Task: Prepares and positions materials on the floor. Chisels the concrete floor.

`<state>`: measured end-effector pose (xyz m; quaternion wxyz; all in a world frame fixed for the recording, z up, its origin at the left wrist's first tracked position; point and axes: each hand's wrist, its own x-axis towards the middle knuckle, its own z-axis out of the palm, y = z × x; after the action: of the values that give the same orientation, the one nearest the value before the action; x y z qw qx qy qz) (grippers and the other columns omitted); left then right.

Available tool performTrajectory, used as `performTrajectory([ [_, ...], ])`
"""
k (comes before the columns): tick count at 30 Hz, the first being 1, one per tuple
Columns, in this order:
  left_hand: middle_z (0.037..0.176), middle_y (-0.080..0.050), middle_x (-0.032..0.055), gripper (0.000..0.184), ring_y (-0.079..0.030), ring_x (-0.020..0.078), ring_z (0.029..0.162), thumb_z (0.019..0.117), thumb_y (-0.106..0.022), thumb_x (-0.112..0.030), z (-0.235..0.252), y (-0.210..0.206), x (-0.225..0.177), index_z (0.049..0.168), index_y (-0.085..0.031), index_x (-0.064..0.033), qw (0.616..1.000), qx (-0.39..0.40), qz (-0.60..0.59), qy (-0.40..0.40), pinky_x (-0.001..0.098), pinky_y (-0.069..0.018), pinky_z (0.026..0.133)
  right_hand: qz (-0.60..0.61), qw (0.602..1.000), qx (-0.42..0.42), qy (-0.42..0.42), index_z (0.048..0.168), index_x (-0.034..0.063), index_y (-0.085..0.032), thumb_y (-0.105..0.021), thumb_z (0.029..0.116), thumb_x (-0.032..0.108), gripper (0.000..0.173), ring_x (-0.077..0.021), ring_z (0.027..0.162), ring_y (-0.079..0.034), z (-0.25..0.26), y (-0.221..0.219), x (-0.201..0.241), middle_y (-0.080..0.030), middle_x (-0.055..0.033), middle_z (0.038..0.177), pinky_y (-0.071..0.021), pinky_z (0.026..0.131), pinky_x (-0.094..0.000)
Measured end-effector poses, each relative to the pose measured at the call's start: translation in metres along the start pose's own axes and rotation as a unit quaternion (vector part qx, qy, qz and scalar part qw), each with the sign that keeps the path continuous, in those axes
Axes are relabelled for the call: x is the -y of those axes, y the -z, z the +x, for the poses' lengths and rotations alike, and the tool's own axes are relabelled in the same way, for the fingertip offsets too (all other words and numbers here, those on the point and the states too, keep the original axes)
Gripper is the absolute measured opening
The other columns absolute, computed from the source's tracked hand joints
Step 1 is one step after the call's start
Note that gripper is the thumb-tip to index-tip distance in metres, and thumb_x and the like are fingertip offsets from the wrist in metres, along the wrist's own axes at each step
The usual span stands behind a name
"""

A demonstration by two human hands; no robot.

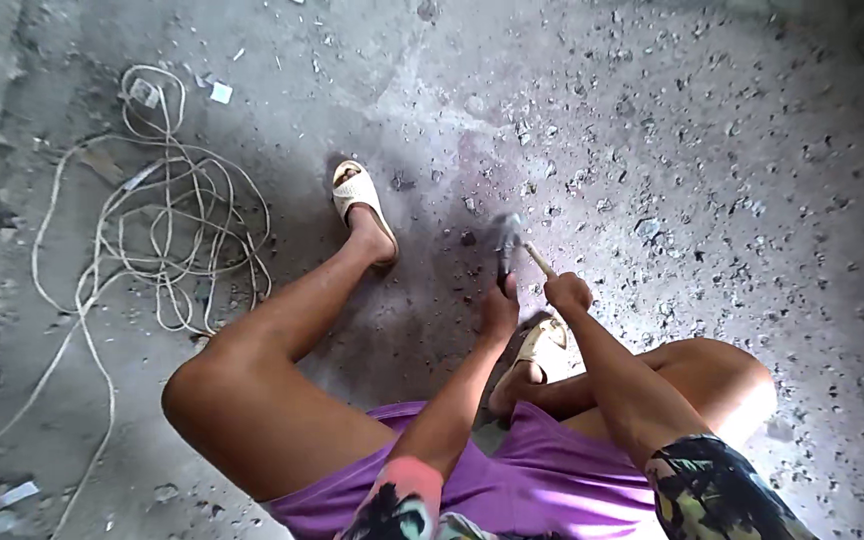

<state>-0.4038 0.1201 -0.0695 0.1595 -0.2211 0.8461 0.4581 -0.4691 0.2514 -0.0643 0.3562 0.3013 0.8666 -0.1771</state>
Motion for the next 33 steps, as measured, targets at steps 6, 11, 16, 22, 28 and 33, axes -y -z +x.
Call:
performTrajectory([
  [6, 0.09, -0.066, 0.0237, 0.074, -0.069, 0.0395, 0.082, 0.1077, -0.024, -0.062, 0.008, 0.03, -0.009, 0.123, -0.058, 0.0012, 1.0, 0.01, -0.021, -0.009, 0.0578, -0.0569, 0.072, -0.03, 0.999, 0.012, 0.007, 0.117, -0.0034, -0.069, -0.042, 0.1071, 0.049, 0.059, -0.0419, 0.12, -0.064, -0.005, 0.014, 0.009, -0.067, -0.0277, 0.124, -0.0491, 0.096, -0.0641],
  [11, 0.09, -0.069, 0.0218, 0.061, -0.071, 0.0374, 0.084, 0.11, -0.033, -0.053, 0.015, -0.01, 0.007, 0.126, -0.059, 0.0, 0.999, 0.007, -0.025, 0.03, 0.058, -0.0577, 0.077, -0.057, 0.998, 0.002, 0.009, 0.111, -0.002, -0.071, -0.044, 0.1059, 0.048, 0.057, -0.0409, 0.118, -0.065, -0.007, 0.025, 0.017, -0.069, -0.026, 0.121, -0.0494, 0.094, -0.0637],
  [16, 0.096, -0.068, 0.0241, 0.068, -0.07, 0.0398, 0.09, 0.1093, -0.027, -0.058, 0.02, 0.018, -0.008, 0.121, -0.06, 0.0009, 0.998, 0.045, -0.029, 0.045, 0.0599, -0.0562, 0.078, -0.063, 0.998, 0.004, 0.006, 0.114, -0.0027, -0.07, -0.045, 0.1066, 0.047, 0.057, -0.041, 0.121, -0.063, -0.011, 0.023, 0.026, -0.067, -0.0268, 0.124, -0.0487, 0.096, -0.0633],
  [22, 0.096, -0.069, 0.0236, 0.063, -0.071, 0.0383, 0.088, 0.1103, -0.031, -0.053, 0.026, -0.005, 0.005, 0.125, -0.059, 0.0012, 0.995, 0.056, -0.03, 0.077, 0.0595, -0.0565, 0.079, -0.088, 0.996, 0.008, 0.025, 0.114, -0.0044, -0.07, -0.049, 0.1049, 0.047, 0.057, -0.0435, 0.12, -0.063, -0.006, 0.024, 0.031, -0.067, -0.0284, 0.123, -0.0487, 0.094, -0.066],
  [28, 0.085, -0.064, 0.0184, 0.062, -0.067, 0.0325, 0.077, 0.1106, -0.031, -0.053, 0.031, 0.033, -0.003, 0.112, -0.062, 0.0011, 0.994, 0.013, -0.078, 0.072, 0.0536, -0.0555, 0.072, -0.092, 0.995, 0.01, 0.021, 0.115, -0.0029, -0.07, -0.044, 0.1057, 0.051, 0.061, -0.0435, 0.123, -0.062, 0.0, 0.023, 0.027, -0.066, -0.028, 0.126, -0.0473, 0.096, -0.0668],
  [33, 0.09, -0.067, 0.0215, 0.065, -0.069, 0.0347, 0.079, 0.1103, -0.028, -0.055, 0.037, 0.0, 0.003, 0.116, -0.061, 0.0013, 0.988, 0.073, -0.075, 0.114, 0.0559, -0.0566, 0.073, -0.107, 0.994, 0.003, 0.017, 0.115, -0.0011, -0.071, -0.045, 0.1053, 0.054, 0.062, -0.0424, 0.123, -0.062, 0.003, 0.03, 0.025, -0.067, -0.0267, 0.126, -0.0483, 0.096, -0.0657],
])
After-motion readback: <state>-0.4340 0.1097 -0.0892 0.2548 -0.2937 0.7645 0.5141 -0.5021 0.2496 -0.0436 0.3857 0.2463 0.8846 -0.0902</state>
